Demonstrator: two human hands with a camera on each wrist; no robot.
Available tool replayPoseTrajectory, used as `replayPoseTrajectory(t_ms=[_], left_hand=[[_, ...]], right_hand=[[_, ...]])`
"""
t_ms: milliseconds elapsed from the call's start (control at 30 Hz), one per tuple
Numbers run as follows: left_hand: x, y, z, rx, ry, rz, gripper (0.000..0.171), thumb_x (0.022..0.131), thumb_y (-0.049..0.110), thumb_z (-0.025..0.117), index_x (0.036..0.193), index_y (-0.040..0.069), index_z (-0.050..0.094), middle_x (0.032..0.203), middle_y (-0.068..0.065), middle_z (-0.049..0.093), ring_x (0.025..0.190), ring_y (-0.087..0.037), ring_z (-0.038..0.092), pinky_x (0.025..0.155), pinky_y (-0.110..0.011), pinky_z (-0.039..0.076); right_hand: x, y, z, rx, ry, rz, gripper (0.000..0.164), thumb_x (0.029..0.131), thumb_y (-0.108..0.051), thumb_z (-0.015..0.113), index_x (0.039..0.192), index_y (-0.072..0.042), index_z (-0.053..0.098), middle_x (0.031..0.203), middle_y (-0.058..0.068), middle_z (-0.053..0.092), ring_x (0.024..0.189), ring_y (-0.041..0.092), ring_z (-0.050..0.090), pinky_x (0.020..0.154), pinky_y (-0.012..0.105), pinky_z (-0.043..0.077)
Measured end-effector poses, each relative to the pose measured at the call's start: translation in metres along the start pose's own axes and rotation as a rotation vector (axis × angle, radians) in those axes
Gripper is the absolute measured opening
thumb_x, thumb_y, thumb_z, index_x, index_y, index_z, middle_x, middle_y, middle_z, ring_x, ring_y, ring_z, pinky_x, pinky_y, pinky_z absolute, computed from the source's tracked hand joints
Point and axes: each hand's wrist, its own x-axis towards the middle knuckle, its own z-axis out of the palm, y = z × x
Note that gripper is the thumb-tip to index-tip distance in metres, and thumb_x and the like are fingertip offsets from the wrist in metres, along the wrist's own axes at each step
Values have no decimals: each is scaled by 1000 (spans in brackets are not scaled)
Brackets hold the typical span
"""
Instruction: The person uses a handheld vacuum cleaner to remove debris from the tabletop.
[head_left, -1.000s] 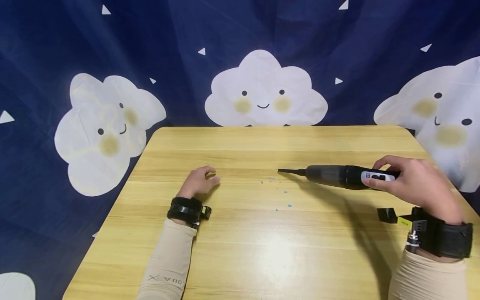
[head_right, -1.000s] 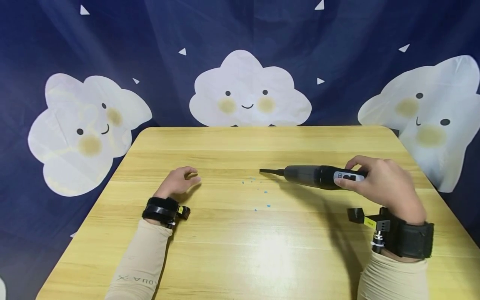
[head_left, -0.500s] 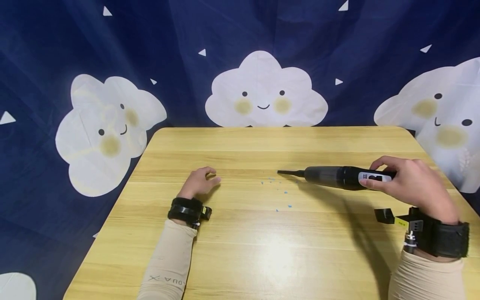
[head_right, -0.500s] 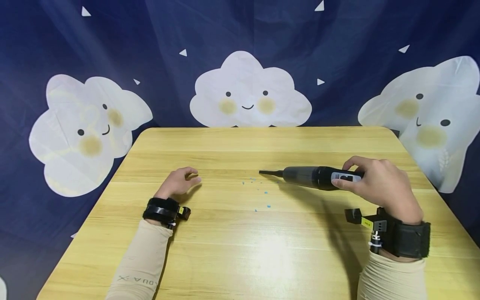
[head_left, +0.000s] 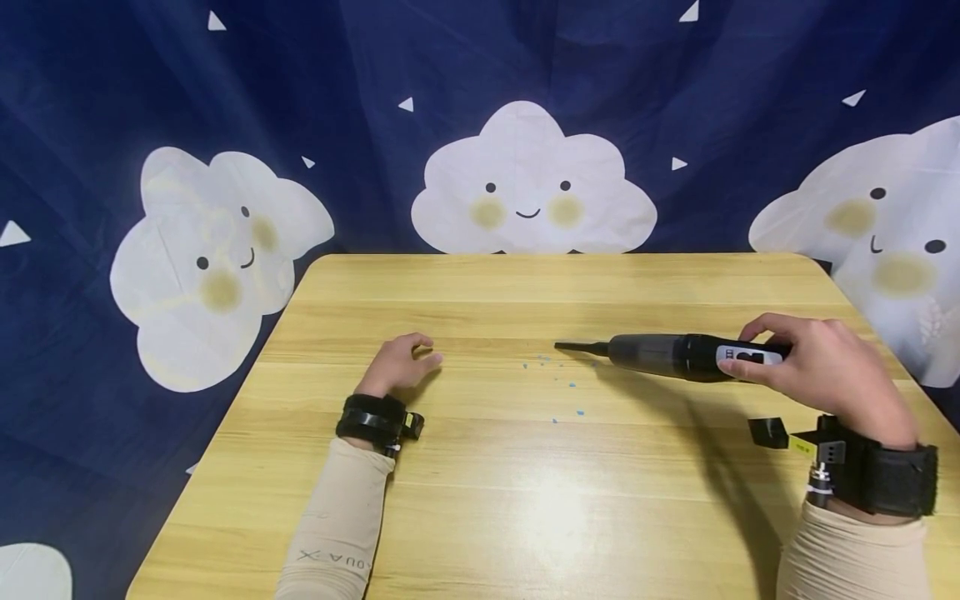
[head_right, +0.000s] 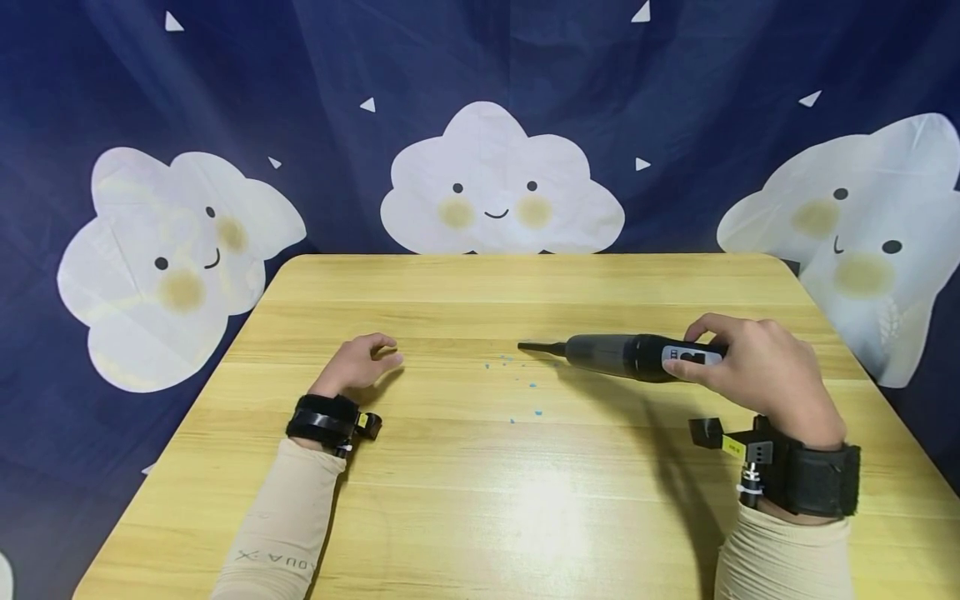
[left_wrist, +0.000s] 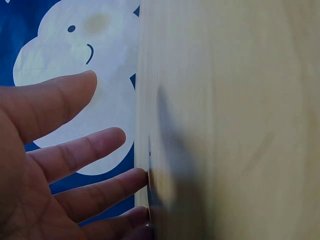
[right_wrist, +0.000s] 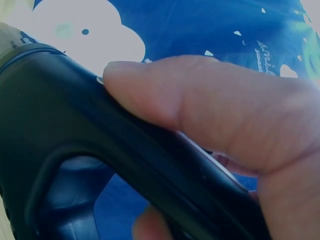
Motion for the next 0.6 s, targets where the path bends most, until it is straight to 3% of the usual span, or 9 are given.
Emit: replayPoseTrajectory(t_ms=[600], left_hand=[[0,-1,0,13,-2,8,48,95,37,56,132,7,51,138,-23,49,125,-42,43,105,-57,36]], right_hand=[[0,0,0,6,-21,3,42,70,-49,79,93,-16,66,57,0,54,52,17,44,43,32,33]])
